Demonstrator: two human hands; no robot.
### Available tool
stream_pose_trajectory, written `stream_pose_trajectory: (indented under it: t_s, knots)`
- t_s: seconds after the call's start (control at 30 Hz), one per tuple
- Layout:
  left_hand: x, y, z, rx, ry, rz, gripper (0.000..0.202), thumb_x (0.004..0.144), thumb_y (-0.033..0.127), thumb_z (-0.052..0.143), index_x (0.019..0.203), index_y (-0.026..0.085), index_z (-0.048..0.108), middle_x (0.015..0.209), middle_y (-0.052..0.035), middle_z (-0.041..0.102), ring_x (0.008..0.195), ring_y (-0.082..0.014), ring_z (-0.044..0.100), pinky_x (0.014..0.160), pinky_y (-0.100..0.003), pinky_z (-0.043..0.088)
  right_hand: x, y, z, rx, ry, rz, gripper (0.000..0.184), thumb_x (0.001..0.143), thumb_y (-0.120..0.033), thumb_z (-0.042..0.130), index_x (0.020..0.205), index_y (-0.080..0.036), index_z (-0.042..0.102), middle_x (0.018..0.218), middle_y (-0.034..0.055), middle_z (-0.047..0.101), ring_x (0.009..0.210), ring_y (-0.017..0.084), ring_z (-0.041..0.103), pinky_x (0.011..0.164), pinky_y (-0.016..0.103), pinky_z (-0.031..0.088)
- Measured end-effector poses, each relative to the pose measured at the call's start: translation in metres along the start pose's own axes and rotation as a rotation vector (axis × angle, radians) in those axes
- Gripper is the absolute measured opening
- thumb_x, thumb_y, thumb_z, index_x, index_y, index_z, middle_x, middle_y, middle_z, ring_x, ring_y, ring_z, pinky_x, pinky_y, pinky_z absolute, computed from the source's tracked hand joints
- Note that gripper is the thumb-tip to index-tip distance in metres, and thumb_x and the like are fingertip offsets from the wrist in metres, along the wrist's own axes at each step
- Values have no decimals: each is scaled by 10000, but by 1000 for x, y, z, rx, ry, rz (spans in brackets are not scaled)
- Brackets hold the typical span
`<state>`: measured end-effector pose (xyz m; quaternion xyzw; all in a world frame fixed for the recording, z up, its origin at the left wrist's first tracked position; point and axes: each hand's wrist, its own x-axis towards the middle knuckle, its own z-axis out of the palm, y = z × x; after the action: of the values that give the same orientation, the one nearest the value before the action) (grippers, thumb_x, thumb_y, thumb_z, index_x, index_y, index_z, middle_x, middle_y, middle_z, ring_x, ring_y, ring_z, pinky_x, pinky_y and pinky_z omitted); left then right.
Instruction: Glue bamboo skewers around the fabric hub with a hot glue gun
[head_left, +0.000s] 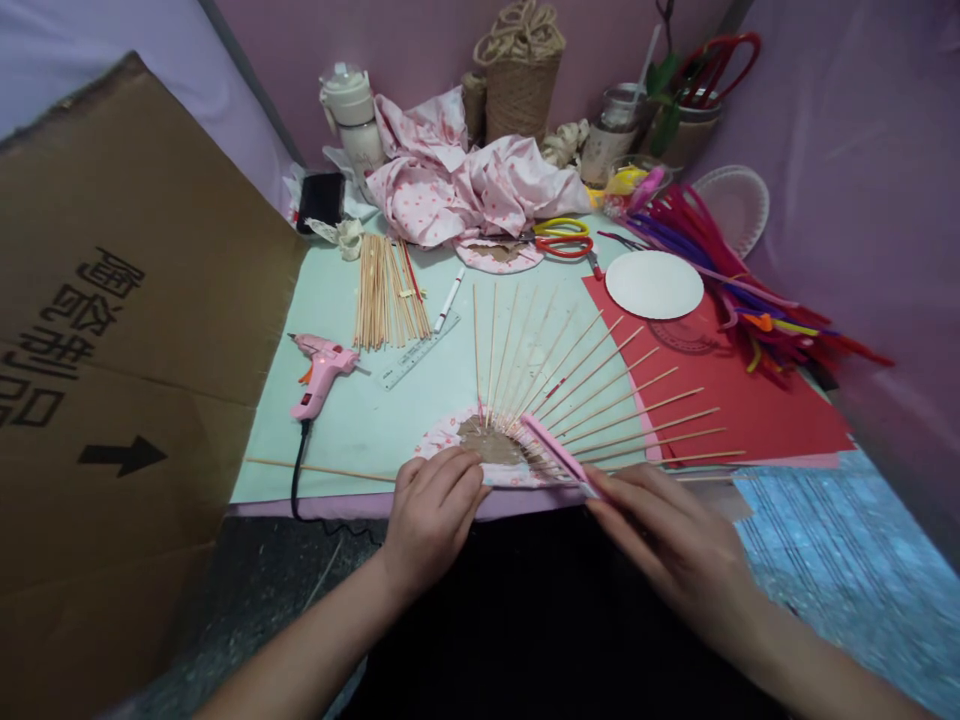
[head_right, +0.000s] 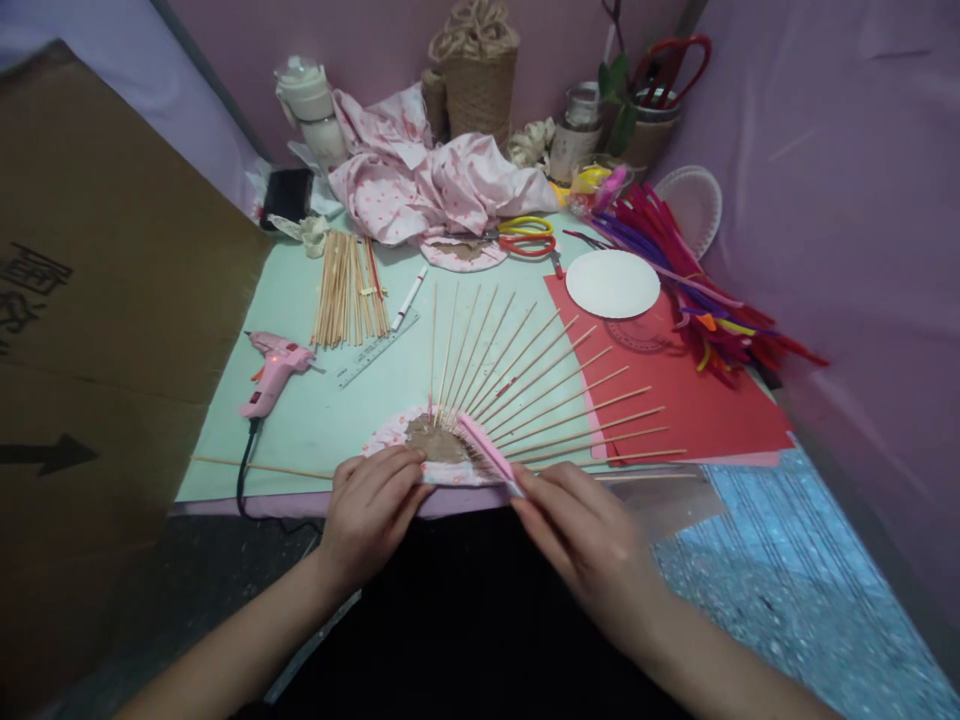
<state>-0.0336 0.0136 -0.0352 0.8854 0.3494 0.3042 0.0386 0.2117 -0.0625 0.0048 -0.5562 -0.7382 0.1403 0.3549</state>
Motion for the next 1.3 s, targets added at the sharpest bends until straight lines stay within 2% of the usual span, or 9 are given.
stream_pose_trajectory:
  t_s: [0.13,0.23,0.33,0.43,0.57,0.7,0.87,1.03,1.3]
  knots:
    - [-3,-1,0,55,-44,19,208,947,139,520,1068,214,671,1057,-71,728,1038,-206,645,845,-344,343,-3,8,-3,76,20,74,327,918,-117,607,1230,-213,622,908,59,661,797,170,650,674,277,539]
    - [-4,0,1,107,-101,27,318,972,147,455,1160,266,683,1057,-74,706,1035,-224,624,843,-359,322,-2,11,0,169,32,158,291,921,-153,605,1192,-237,669,936,59,691,836,180,664,719,292,546]
    - [-4,1,1,131,-132,27,372,968,143,439,1230,279,665,1045,-78,693,1032,-240,610,858,-370,322,2,13,0,290,55,364,214,919,-252,608,1091,-251,735,933,52,731,836,194,681,735,307,562]
    - [-2,2,1,140,-137,31,365,968,141,430,1224,249,667,1038,-84,695,1036,-242,599,864,-372,327,3,16,0,433,29,615,254,900,-373,612,1053,-244,768,833,40,742,680,179,657,597,285,554]
    - [1,2,0,153,-141,34,312,970,154,466,1235,192,627,1046,-93,698,1050,-240,596,877,-376,333,-2,23,2,554,51,754,314,877,-449,634,1064,-239,774,692,8,688,575,144,579,532,258,499]
    - [1,4,-2,115,-93,46,289,938,151,557,1225,150,591,1111,-131,691,1078,-244,604,883,-370,352,-7,27,3,561,102,754,291,865,-438,651,1052,-255,777,740,8,701,603,141,585,539,250,485]
    - [2,6,-3,69,-40,103,322,895,151,630,1214,139,590,1155,-171,678,1085,-275,620,900,-390,377,-7,22,-1,516,59,633,265,889,-377,613,1049,-238,773,726,10,684,598,150,604,557,266,512]
    - [4,3,-1,55,-64,131,333,904,130,627,1234,142,587,1242,-174,665,1185,-284,598,949,-397,374,-8,16,-5,466,38,540,236,902,-331,595,1029,-247,776,777,21,709,688,170,653,643,287,542]
    - [-1,-5,4,69,-58,169,391,916,101,596,1304,137,557,1284,-177,647,1248,-274,570,977,-385,410,-15,16,-4,537,10,538,236,907,-316,603,1072,-278,768,891,30,734,788,184,658,715,302,530]
